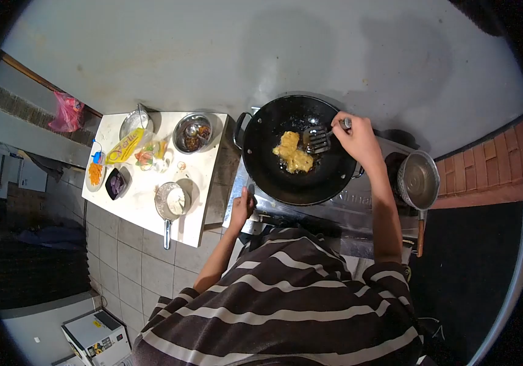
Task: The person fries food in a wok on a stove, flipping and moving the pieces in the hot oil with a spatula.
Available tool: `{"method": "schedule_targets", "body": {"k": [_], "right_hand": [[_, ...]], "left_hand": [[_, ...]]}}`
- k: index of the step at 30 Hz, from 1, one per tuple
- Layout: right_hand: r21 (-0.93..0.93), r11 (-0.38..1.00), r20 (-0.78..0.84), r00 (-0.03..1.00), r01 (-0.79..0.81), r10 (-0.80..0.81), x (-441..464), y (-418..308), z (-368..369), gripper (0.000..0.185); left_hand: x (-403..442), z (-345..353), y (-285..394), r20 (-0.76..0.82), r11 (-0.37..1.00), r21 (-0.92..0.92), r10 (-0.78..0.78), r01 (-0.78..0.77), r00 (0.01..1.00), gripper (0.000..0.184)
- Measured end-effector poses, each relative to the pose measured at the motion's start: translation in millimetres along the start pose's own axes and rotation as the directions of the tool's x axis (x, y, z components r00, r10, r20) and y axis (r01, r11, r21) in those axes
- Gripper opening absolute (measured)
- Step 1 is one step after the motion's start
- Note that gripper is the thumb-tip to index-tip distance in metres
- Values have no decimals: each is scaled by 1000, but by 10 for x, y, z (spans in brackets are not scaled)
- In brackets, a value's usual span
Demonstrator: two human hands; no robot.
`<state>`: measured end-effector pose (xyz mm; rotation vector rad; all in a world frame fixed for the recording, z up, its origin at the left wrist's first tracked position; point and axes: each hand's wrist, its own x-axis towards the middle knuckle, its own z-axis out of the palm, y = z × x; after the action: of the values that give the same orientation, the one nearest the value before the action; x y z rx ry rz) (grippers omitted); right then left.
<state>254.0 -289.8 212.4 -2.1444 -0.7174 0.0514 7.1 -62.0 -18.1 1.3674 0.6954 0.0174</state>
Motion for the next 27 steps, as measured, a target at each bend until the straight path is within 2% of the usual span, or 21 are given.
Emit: {"method": "schedule_targets", "body": {"k": [4,6,10,13,15,17,19,23,25,27], "right_hand": [[61,997,-70,997,-41,46,-9,-13,-8,12],[-26,1000,-96,995,8,-10,-13,-35,-42,11],[-76,997,-56,998,-29,25,4,31,13,11],[-32,998,-21,998,-61,61,15,18,22,12],[95,993,-65,995,-71,78,15,22,-15,14],[95,993,-81,993,-73,81,36,52,-18,13],[-80,996,-60,998,-36,32,38,28,-37,14],[-75,995,24,997,-70,72,26,31,-3,14],[137,986,-39,994,-98,104,21,74,22,14],[121,988,-50,993,-101,107,21,55,-21,14]], "left_hand": [[-39,9,53,-8,1000,8,-2,2,1000,66],[-37,13,55,15,1000,-27,4,-4,1000,66],[-13,30,31,15,999,-32,35,-34,999,67],[3,12,1,-6,999,-13,33,-33,999,67],[-1,-4,-2,1,1000,-9,-2,2,1000,68],[-21,8,29,0,1000,-17,3,-3,1000,68],[-19,14,40,5,1000,-21,11,-11,1000,68],[-17,9,28,0,999,-39,-14,14,1000,67],[1,-3,9,8,999,-50,-12,12,1000,67],[26,-22,-61,9,999,-39,6,-5,1000,66]]}}
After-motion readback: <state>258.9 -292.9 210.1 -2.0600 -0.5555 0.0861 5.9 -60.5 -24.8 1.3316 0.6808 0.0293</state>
